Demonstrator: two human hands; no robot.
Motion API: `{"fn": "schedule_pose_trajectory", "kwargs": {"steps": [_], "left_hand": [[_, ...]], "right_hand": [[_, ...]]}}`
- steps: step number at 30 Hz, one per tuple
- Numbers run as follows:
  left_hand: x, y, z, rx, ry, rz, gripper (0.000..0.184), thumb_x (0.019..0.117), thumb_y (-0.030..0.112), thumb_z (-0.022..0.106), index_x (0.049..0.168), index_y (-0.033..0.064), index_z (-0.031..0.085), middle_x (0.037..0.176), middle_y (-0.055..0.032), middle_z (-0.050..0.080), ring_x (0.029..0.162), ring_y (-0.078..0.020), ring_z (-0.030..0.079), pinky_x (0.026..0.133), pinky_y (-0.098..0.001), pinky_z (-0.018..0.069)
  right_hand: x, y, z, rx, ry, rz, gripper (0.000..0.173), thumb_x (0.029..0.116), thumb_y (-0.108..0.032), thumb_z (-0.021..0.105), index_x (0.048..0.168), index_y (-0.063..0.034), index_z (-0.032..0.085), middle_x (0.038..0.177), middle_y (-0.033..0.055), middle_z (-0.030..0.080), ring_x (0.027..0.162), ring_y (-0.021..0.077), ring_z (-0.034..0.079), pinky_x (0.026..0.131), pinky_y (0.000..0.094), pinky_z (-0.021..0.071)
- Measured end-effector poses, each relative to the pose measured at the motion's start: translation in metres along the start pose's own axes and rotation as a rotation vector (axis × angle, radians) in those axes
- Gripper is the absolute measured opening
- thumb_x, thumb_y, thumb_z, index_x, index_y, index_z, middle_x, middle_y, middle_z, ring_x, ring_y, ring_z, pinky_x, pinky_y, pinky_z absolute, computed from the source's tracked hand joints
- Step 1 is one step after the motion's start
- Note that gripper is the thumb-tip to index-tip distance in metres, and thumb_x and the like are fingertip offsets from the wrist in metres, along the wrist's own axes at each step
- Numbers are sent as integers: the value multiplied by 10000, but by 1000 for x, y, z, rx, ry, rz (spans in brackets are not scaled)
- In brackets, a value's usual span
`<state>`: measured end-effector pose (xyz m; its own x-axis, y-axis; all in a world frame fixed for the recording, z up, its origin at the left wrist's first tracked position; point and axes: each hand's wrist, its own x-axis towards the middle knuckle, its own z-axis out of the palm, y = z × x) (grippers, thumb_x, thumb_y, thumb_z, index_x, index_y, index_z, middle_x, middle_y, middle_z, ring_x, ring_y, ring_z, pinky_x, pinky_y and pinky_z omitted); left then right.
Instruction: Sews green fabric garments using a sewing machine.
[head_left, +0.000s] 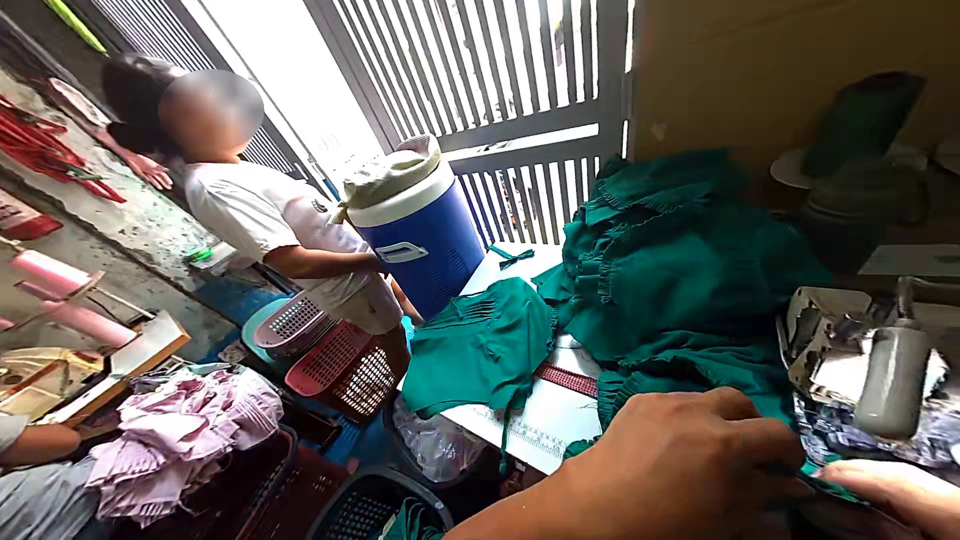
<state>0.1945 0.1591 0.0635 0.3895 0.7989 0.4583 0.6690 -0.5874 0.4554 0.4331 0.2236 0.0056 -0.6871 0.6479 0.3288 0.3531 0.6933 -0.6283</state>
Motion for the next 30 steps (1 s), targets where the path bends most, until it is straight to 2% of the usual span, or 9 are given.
{"fn": "schedule_pose_trajectory", "kwargs": {"steps": [4,9,13,16,19,22,26,27,30], "left_hand": [[0,8,9,56,60,58,87,963,138,678,953,72,733,759,-56,686,663,-182,678,547,-352,514],[9,7,34,-33,180,48,104,963,103,672,969,1,691,862,-111,684,816,-217,695,716,-342,574],[3,-8,78,34,243,-104,500,742,304,887,1094,31,660,935,-96,690,839,-209,684,693,-370,544],[-2,-22,95,271,257,-94,212,762,68,761,969,86,721,857,-68,664,797,-228,674,634,-378,529],[-7,-23,80,406,212,51,89,853,58,689,869,134,731,909,-51,675,892,-217,658,795,-368,531],[-18,-24,74,334,20,200,145,961,39,579,914,90,706,1206,-89,711,1245,-249,633,1130,-407,458],[-34,-39,94,157,-81,178,107,972,28,541,947,42,644,1411,-135,627,1373,-263,557,1179,-482,413],[-35,-40,98,148,-69,148,88,960,46,568,1004,51,644,1404,-131,633,1362,-264,568,1171,-501,421],[-34,-37,102,206,-59,94,475,874,118,645,1349,98,629,1378,-81,658,1337,-249,586,1141,-569,417]], "right_hand": [[4,-6,-3,-39,7,-6,222,1030,-90,579,1067,66,733,1052,281,719,979,390,710,886,511,562],[4,-9,-5,-145,111,-7,214,1021,-91,595,1027,58,748,998,256,746,930,379,736,835,530,573],[-1,-3,3,-105,206,-15,216,1015,-28,562,1042,54,760,1002,253,750,936,343,742,877,464,578],[-9,2,11,-75,270,-9,208,998,-8,573,1023,34,775,995,228,760,938,296,748,900,396,576],[-26,2,22,-34,302,-35,197,1005,-24,586,1057,3,774,1044,184,768,1005,232,748,947,346,576],[-49,8,54,-96,475,-35,219,1019,-125,576,1024,-126,795,1087,54,784,1040,111,734,919,255,581],[-67,20,89,-87,561,17,234,1031,-95,562,1070,-151,785,1177,27,764,1057,100,725,890,240,592],[-69,21,91,-89,563,33,239,1030,-85,559,1081,-154,783,1191,23,760,1025,105,727,861,243,590],[-71,17,89,-96,561,54,238,1018,-52,568,1081,-136,782,1205,33,755,981,119,727,827,240,584]]}}
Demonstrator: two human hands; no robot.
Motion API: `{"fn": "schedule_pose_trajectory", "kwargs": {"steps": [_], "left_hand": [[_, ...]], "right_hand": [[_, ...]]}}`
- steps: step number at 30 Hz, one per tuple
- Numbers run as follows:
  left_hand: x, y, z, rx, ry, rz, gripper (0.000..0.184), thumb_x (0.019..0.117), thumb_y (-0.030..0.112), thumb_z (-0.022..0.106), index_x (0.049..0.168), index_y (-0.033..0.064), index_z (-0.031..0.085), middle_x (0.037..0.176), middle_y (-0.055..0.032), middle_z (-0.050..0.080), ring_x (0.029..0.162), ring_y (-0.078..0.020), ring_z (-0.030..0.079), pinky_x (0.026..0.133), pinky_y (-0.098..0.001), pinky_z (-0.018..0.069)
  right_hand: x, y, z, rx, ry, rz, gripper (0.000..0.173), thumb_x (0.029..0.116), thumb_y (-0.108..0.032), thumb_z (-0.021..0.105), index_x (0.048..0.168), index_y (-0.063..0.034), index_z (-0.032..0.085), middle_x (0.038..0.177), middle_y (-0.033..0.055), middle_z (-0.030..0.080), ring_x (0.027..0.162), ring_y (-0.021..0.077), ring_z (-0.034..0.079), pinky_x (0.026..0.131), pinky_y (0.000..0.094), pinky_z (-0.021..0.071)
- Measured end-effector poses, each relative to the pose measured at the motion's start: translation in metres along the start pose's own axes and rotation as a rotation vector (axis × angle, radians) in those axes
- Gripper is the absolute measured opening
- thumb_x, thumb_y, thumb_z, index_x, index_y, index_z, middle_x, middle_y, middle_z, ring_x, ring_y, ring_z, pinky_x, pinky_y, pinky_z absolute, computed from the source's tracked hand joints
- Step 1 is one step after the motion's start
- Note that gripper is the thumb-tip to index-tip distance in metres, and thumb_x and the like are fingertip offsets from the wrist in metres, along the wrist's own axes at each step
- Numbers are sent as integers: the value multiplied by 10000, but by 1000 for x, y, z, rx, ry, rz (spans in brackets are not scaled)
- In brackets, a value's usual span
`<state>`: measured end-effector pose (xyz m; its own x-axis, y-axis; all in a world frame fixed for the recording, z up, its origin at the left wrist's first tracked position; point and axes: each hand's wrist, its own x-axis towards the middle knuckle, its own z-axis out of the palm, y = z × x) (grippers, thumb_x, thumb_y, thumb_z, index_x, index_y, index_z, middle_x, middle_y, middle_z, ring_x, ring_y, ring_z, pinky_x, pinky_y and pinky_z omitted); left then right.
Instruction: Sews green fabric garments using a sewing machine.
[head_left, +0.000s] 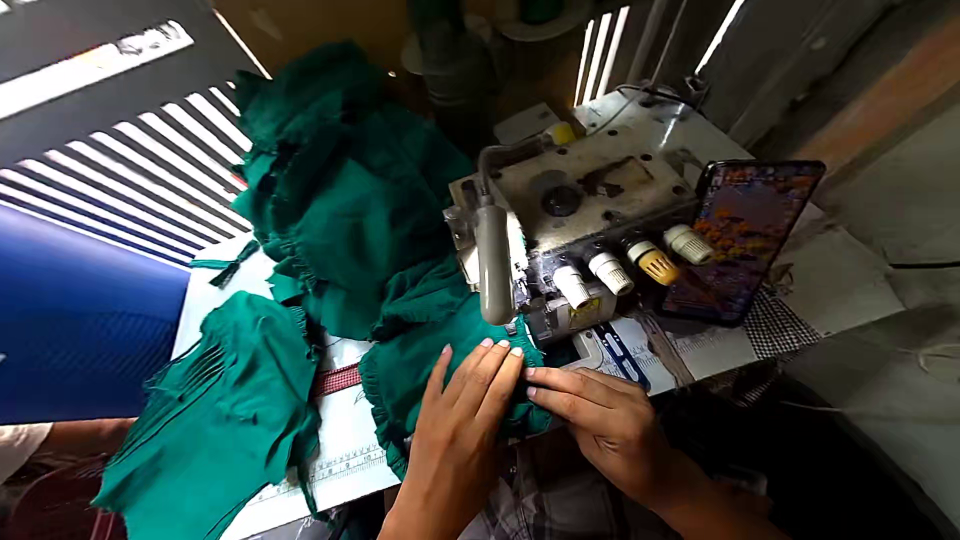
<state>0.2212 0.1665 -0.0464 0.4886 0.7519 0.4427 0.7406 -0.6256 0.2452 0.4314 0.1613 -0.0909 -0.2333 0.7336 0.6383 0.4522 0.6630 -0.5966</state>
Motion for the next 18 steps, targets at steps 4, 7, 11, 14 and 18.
{"fn": "schedule_pose_trajectory", "kwargs": {"steps": [4,7,11,14,18], "left_hand": [[0,4,-3,-2,-12,-21,460,875,161,669,1329,89,666,1354,-80,676,1335,-252,590,1152,-588,405],[2,4,-4,-23,-28,-23,435,891,178,671,1316,89,676,1358,-80,674,1347,-260,581,1157,-597,401],[9,1,-7,-47,-57,-30,413,875,185,679,1277,94,704,1366,-74,673,1354,-280,577,1149,-608,413],[16,-7,-10,-71,-70,-30,348,871,191,681,1203,102,731,1357,-76,680,1343,-276,589,1142,-596,434],[24,-14,-16,-82,-112,-35,330,872,194,676,1184,111,743,1352,-66,683,1333,-256,599,1129,-597,449]], "right_hand": [[2,-3,-6,-30,19,-4,219,1018,-72,585,1081,-148,781,1169,22,767,949,107,730,792,233,579],[3,-3,-7,-35,12,10,224,1021,-64,569,1071,-141,773,1168,28,766,990,105,733,814,226,585],[9,0,-2,-29,28,24,226,1021,-46,557,1065,-124,764,1171,44,762,1025,111,729,841,229,589],[16,2,1,-39,35,35,226,1017,-43,564,1062,-124,770,1171,46,762,1037,113,728,845,228,589],[22,3,6,-44,45,31,212,1019,-48,569,1051,-110,770,1169,58,761,1059,117,727,867,232,593]]}}
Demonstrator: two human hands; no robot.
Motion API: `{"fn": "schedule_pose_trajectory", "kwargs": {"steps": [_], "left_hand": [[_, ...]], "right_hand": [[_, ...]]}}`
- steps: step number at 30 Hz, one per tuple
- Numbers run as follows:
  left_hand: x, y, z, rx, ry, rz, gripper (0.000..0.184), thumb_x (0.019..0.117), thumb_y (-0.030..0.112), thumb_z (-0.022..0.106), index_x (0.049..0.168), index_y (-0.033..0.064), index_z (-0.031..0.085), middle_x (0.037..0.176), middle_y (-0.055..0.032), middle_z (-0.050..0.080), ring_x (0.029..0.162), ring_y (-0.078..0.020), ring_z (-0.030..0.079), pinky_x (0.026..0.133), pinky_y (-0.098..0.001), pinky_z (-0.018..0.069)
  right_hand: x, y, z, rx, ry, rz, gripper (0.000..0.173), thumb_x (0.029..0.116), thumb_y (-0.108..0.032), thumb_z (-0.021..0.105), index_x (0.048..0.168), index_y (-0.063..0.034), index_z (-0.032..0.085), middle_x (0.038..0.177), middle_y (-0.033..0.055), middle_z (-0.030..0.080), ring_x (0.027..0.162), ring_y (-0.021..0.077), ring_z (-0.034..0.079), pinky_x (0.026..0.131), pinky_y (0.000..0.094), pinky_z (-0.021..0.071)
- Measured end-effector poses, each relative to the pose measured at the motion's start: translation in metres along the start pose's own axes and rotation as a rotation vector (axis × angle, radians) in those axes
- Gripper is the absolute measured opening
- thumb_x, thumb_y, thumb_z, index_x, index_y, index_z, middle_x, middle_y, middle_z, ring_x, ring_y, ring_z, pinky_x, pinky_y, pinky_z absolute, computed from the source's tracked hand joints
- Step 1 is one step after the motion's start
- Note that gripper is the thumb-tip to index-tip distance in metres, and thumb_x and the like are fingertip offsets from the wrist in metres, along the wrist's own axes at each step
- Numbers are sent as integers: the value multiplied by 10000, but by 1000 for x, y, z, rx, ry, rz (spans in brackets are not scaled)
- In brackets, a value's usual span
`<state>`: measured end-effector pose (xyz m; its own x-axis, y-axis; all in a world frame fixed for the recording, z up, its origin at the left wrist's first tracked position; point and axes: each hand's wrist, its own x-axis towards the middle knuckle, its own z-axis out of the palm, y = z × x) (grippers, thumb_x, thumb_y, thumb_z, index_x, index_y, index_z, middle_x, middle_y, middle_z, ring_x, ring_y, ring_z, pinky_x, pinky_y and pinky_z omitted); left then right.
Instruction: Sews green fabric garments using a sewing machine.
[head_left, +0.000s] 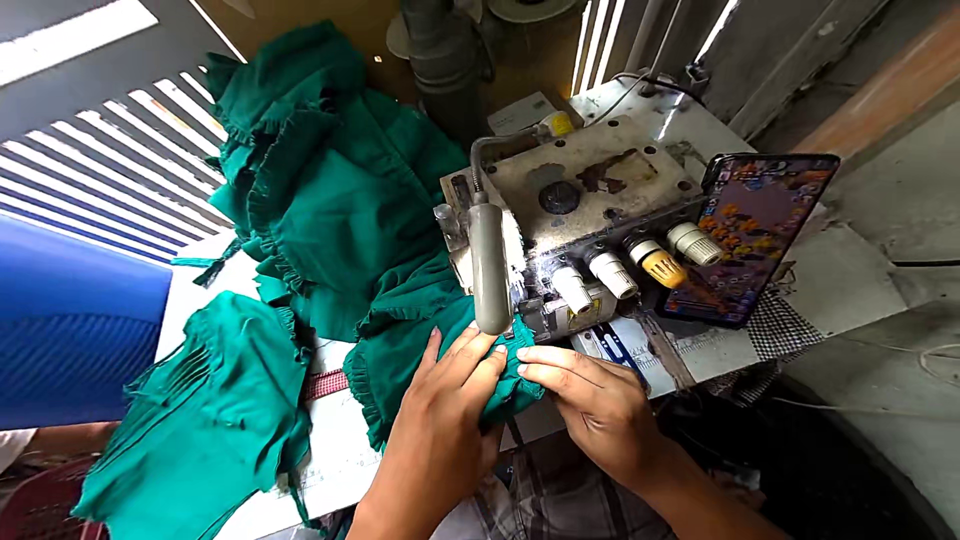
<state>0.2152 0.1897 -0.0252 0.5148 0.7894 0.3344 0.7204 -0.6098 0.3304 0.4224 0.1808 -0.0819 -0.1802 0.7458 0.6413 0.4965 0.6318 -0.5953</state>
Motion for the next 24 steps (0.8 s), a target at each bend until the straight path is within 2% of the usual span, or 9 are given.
{"fn": "schedule_pose_trajectory", "kwargs": {"steps": [5,8,9,11,13,16,18,21,24], "left_hand": [[10,-6,-5,-20,-46,-1,322,856,222,704,1161,129,747,1347,-42,687,1333,-231,599,1122,-578,463],[16,-5,-10,-58,-71,4,438,734,150,817,1166,126,749,1299,-34,708,1297,-227,621,1131,-585,445],[18,-5,-14,-74,-101,-10,478,715,141,852,1181,124,746,1302,-38,703,1317,-228,604,1157,-589,416],[19,-7,-22,-124,-142,-29,481,740,181,870,1196,103,737,1326,-57,689,1362,-237,563,1191,-594,363],[16,-11,-26,-189,-90,-14,403,814,286,852,1131,65,736,1304,-71,699,1332,-228,589,1174,-554,393],[11,-16,-36,-268,71,19,241,899,238,792,987,18,746,1107,-93,739,1100,-207,686,1027,-422,523],[6,-18,-48,-231,91,7,176,941,204,745,967,30,755,999,-90,736,981,-197,702,913,-385,566],[-1,-10,-61,-197,113,-35,161,952,202,728,997,51,759,907,-79,724,828,-179,705,733,-371,578],[-3,7,-68,-220,203,-15,163,936,181,745,1011,36,748,868,-74,723,771,-162,698,686,-353,570]], "right_hand": [[3,1,4,3,18,19,213,1015,-56,571,1053,-102,776,1179,59,757,1109,119,714,927,238,587],[4,2,6,16,56,13,229,992,-70,564,1066,-105,778,1184,79,750,1152,134,696,984,266,572],[7,1,7,25,57,9,214,984,-67,572,1059,-88,772,1183,114,736,1166,145,680,1001,263,550],[14,0,7,65,-3,-3,171,970,-14,586,1041,16,738,1171,239,657,1165,219,622,1041,274,488],[21,0,2,39,-78,-21,167,971,-7,586,1028,72,722,1142,310,647,1128,310,631,1020,325,494],[31,2,-9,-1,-224,-8,206,1018,-81,577,1069,63,716,1161,302,659,1099,357,656,969,397,532],[37,2,-13,-17,-285,3,227,1021,-124,595,1081,62,711,1188,314,646,1051,381,663,909,443,547],[47,-2,-18,-37,-372,-3,246,1022,-139,596,1064,78,702,1213,327,631,1069,416,657,921,483,544],[59,-3,-23,-11,-430,-23,236,1012,-125,608,1052,85,708,1194,327,647,1067,437,662,919,513,545]]}}
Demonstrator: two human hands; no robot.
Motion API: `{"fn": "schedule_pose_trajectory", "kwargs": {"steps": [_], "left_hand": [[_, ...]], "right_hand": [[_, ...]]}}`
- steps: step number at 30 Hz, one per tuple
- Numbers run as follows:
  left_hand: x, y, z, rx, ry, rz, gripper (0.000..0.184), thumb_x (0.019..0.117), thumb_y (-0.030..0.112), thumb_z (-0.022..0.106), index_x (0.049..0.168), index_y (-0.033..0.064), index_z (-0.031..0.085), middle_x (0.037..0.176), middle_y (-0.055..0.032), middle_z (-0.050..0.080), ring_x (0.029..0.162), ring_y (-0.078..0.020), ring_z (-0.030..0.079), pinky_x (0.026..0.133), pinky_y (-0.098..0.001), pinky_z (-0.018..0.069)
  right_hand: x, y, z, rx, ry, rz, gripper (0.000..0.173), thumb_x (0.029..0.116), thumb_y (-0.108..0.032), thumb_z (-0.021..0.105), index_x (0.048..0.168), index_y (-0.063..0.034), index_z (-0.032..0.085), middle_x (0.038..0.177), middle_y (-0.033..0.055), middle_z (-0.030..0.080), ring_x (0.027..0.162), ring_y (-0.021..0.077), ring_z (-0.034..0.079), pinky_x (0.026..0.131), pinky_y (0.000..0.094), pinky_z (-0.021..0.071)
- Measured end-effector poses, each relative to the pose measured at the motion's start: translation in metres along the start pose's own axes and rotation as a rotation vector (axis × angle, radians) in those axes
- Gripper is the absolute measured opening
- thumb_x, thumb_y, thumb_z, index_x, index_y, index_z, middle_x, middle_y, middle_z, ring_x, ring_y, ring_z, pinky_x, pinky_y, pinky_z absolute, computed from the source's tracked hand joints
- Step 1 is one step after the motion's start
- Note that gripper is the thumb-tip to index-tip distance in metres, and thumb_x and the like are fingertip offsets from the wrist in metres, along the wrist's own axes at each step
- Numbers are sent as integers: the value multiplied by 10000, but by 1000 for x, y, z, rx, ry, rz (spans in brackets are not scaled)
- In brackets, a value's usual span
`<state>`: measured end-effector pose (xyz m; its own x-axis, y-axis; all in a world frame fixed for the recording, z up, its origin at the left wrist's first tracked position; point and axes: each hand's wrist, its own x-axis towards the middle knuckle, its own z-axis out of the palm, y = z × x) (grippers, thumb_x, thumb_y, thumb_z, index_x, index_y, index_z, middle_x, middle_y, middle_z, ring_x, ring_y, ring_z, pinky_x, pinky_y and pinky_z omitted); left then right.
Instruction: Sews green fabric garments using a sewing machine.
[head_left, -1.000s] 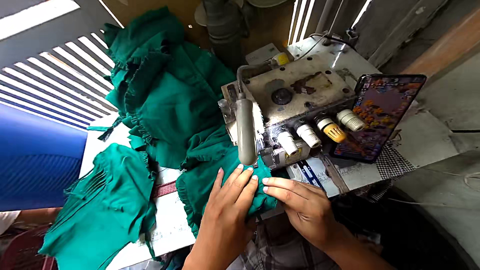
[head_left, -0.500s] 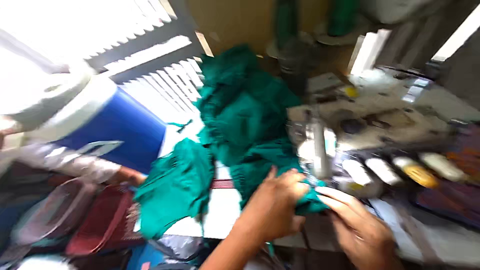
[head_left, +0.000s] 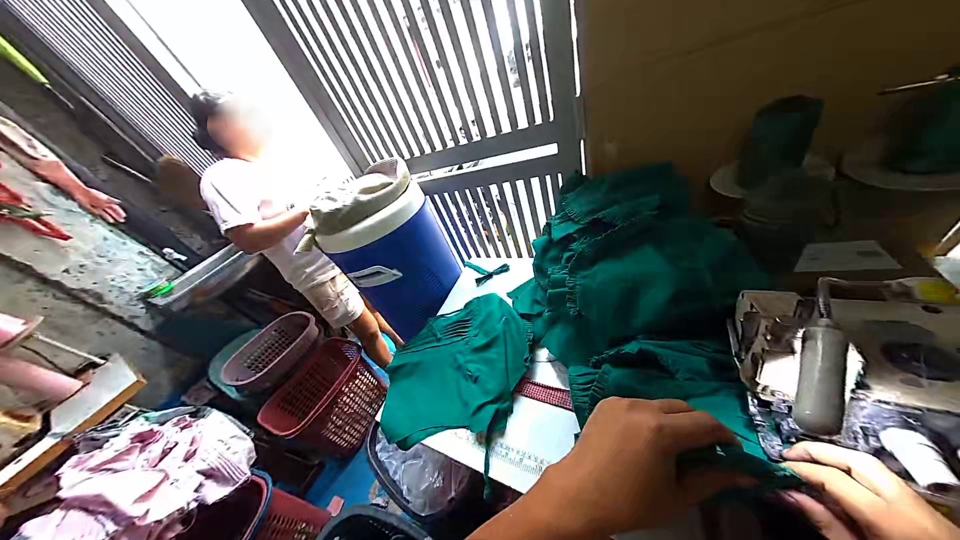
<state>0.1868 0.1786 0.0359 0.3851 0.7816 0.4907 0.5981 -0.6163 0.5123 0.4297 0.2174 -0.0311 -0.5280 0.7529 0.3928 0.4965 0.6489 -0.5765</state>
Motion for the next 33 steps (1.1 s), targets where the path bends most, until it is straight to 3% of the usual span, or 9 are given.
{"fn": "schedule_pose_trajectory", "kwargs": {"steps": [6,10,15,18,21,23,25,28,33], "left_hand": [[-1,23,5,-6,106,108,135,962,148,687,961,60,790,925,-79,726,877,-185,681,774,-331,554],[-4,28,18,33,188,133,144,960,161,673,927,84,791,932,-66,733,918,-188,681,838,-337,539],[-11,20,61,193,228,-106,371,756,201,832,1104,109,740,951,-49,708,890,-203,680,766,-390,562],[-28,1,76,385,216,36,135,882,102,667,947,162,770,848,-24,678,856,-204,647,808,-378,519],[-40,-7,72,381,57,175,176,976,86,570,981,129,741,1126,-62,717,1167,-233,647,1083,-401,476],[-45,-12,76,294,-52,187,160,987,66,560,1011,74,717,1332,-110,679,1330,-261,588,1171,-445,423],[-47,-14,80,256,-76,155,144,977,95,581,1061,75,696,1375,-103,660,1347,-255,580,1169,-467,429],[-47,-10,82,246,-77,101,344,960,131,592,1294,121,673,1372,-62,670,1346,-256,578,1155,-507,427],[-40,-15,76,179,-93,78,340,928,130,588,1238,129,729,1333,-40,699,1342,-261,588,1166,-537,423]], "right_hand": [[11,-14,-22,188,-64,-66,203,1009,-90,612,1055,73,723,1067,279,712,958,351,705,889,453,569],[13,-17,-31,131,-65,-124,196,1009,-71,596,1029,39,758,1047,249,739,1017,351,719,931,469,561],[-2,-15,-20,93,165,-178,193,1005,-89,601,1022,-71,793,988,116,776,964,168,738,906,308,582],[-30,-14,4,15,329,-187,217,1021,-159,575,1000,-167,792,1028,15,786,953,81,731,829,230,584],[-58,-8,29,-4,353,-120,221,1027,-124,569,1021,-155,788,1112,25,779,982,99,737,833,241,592],[-69,-1,42,24,369,-64,223,1027,-103,564,1037,-145,783,1146,29,772,1014,100,735,845,237,596],[-72,0,47,50,384,-25,223,1030,-88,558,1046,-133,776,1169,35,764,1040,100,729,857,235,599],[-73,-6,46,43,391,0,229,1028,-62,541,1044,-115,763,1168,48,759,1053,105,722,871,232,592],[-66,-4,43,21,373,2,234,1010,-36,544,1050,-124,756,1173,41,759,1010,110,728,817,231,590]]}}
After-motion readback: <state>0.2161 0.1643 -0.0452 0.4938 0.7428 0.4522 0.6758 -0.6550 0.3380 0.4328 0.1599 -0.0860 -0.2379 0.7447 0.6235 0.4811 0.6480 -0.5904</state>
